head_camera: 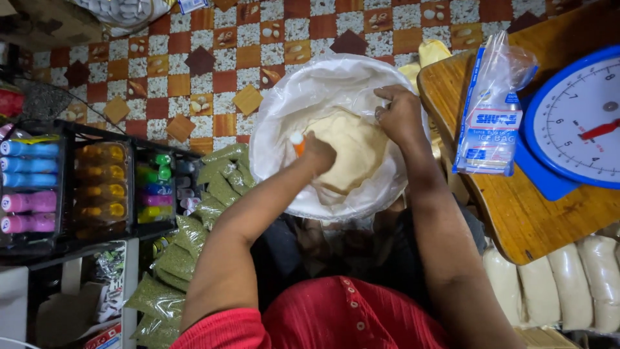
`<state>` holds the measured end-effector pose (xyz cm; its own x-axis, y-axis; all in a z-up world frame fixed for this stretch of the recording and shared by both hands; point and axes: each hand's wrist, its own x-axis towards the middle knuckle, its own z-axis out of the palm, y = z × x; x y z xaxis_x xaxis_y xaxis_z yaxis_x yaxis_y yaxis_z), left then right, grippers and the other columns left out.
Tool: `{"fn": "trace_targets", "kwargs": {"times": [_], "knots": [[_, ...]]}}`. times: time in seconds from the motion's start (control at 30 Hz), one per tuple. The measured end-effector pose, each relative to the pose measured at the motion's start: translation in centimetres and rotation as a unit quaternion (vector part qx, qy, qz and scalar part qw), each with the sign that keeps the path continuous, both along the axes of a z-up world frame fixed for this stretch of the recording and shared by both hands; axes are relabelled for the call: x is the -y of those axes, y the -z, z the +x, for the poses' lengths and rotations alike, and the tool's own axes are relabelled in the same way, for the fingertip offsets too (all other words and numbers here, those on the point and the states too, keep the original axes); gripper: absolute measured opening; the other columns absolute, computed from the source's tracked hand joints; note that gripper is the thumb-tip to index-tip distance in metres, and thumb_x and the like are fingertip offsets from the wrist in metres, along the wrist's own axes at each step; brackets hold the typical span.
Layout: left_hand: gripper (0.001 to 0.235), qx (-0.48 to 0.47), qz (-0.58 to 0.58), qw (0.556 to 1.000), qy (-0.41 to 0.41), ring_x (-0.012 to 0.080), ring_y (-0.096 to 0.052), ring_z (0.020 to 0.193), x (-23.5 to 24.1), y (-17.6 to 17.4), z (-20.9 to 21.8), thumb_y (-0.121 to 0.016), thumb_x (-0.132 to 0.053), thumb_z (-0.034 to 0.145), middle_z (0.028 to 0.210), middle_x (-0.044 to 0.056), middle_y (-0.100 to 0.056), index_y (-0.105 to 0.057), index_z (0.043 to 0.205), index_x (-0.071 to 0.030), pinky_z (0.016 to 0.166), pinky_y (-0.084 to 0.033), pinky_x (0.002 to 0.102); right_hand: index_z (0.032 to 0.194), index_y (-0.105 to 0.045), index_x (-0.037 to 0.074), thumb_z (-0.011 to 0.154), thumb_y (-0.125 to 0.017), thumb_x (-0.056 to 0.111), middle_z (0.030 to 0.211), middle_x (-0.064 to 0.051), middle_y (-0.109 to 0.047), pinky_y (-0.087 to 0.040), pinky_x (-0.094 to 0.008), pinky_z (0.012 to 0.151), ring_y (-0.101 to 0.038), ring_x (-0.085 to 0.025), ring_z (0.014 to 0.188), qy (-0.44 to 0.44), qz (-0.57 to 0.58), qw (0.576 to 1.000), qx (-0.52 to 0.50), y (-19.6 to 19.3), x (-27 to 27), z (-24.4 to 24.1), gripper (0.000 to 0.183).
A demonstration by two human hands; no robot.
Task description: Packaging bulk white powder into smaller plastic bags and weighing them on a mechanical scale.
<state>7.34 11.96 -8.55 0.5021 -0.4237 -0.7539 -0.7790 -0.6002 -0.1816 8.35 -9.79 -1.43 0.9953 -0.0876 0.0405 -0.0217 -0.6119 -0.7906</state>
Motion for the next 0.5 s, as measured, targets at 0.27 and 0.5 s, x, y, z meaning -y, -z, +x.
{"fn": "trace_targets", "kwargs": {"times": [0.27,0.5], "knots": [[0.051,-0.051,-0.14,0.955,-0.255,0.0407,-0.06,0.122,0.3,-0.7,2.9,-0.061,-0.006,0.094,0.13,0.015,-0.07,-0.058,0.145,-0.011,0.105,-0.02,0.066,0.119,-0.078,0.009,0.08,-0.071,0.0,0.117,-0.017,-0.072,-0.057,-0.042,0.079,-0.071,-0.037,0.095,0.0,0.02,1.0,0.006,-0.4,0.3,-0.3,0.041],[0.05,-0.044,-0.208,0.953,-0.217,0.0409,-0.054,0.123,1.9,1.1,1.7,-0.06,-0.011,0.092,0.133,0.019,-0.065,-0.057,0.142,-0.011,0.102,-0.021,0.065,0.118,-0.078,0.008,0.079,-0.072,-0.001,0.114,-0.018,-0.072,-0.057,-0.039,0.073,-0.072,-0.031,0.086,0.004,0.043,0.999,0.024,-0.7,-0.3,-0.2,0.041]]}}
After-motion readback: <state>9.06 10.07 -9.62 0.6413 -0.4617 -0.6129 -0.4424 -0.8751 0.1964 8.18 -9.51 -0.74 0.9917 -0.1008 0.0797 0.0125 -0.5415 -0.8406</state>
